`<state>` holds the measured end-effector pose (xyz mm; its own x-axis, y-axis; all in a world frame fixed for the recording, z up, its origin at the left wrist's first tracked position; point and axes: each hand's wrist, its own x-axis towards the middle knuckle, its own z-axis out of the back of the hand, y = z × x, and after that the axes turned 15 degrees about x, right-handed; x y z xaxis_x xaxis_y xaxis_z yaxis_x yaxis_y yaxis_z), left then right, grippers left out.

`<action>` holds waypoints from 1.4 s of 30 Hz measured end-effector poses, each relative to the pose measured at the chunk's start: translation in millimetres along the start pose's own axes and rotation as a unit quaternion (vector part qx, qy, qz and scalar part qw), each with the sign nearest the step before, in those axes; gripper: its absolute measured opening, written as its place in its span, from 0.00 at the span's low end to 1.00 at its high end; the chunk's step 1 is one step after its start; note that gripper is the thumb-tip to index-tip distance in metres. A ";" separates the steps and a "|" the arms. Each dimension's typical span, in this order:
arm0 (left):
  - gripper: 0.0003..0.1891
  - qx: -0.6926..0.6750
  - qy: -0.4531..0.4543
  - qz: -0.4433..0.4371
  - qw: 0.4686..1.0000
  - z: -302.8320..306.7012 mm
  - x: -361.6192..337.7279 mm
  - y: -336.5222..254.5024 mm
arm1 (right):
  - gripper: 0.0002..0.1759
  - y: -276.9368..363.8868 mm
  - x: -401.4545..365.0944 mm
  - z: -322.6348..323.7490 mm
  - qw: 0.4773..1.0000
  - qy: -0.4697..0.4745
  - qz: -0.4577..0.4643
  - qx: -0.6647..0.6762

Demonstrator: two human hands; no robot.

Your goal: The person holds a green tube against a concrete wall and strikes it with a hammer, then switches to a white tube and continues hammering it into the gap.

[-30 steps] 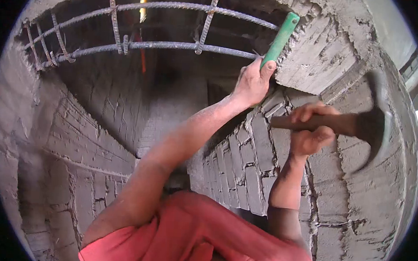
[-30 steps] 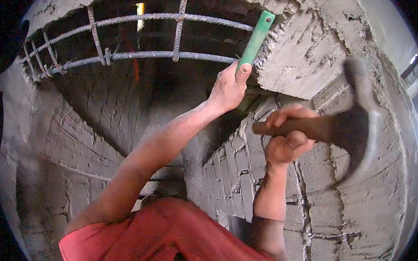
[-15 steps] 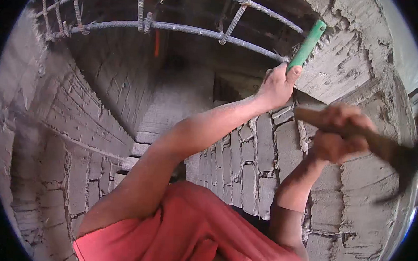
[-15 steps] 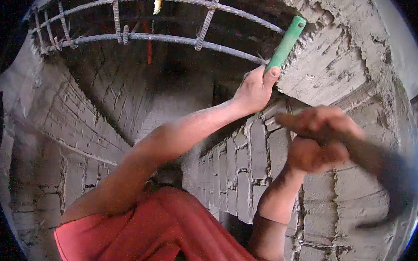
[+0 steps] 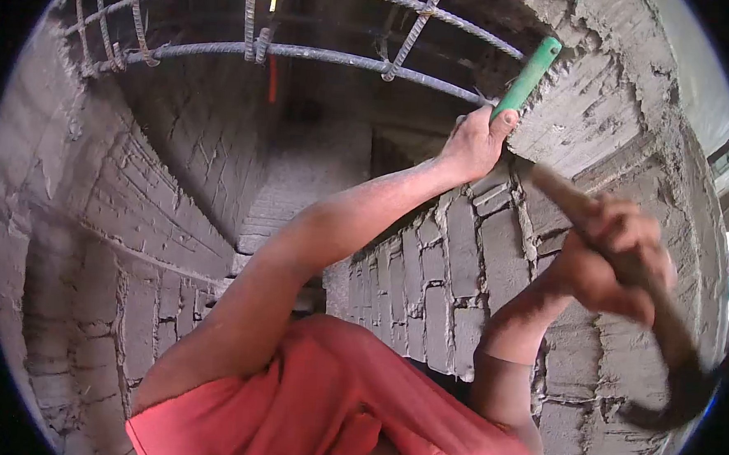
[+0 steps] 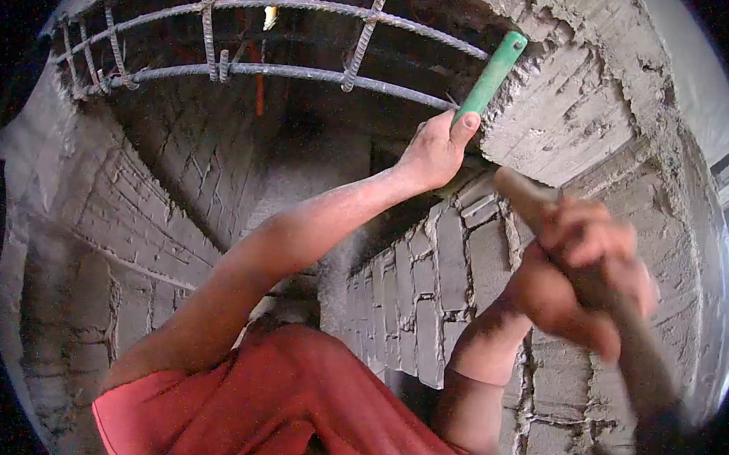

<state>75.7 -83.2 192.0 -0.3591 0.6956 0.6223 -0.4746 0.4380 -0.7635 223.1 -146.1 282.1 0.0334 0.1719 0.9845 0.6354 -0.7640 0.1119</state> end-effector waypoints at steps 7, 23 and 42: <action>0.36 0.020 -0.005 -0.019 1.000 3.7 4.6 2.9 | 0.20 -49.3 -25.7 30.4 0.846 0.026 -0.350 -0.401; 0.39 0.087 0.016 0.006 0.996 0.3 5.2 13.5 | 0.26 -19.3 -12.2 25.3 0.934 -0.103 -0.225 -0.257; 0.37 0.108 0.059 -0.115 0.986 24.7 -1.1 26.1 | 0.28 8.2 -111.3 19.6 0.978 -0.131 -0.145 0.078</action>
<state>43.8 -86.6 175.7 -0.1322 0.6587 0.7407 -0.6972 0.4694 -0.5418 239.6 -159.4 170.7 0.0175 0.5368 0.8435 0.7568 -0.5584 0.3397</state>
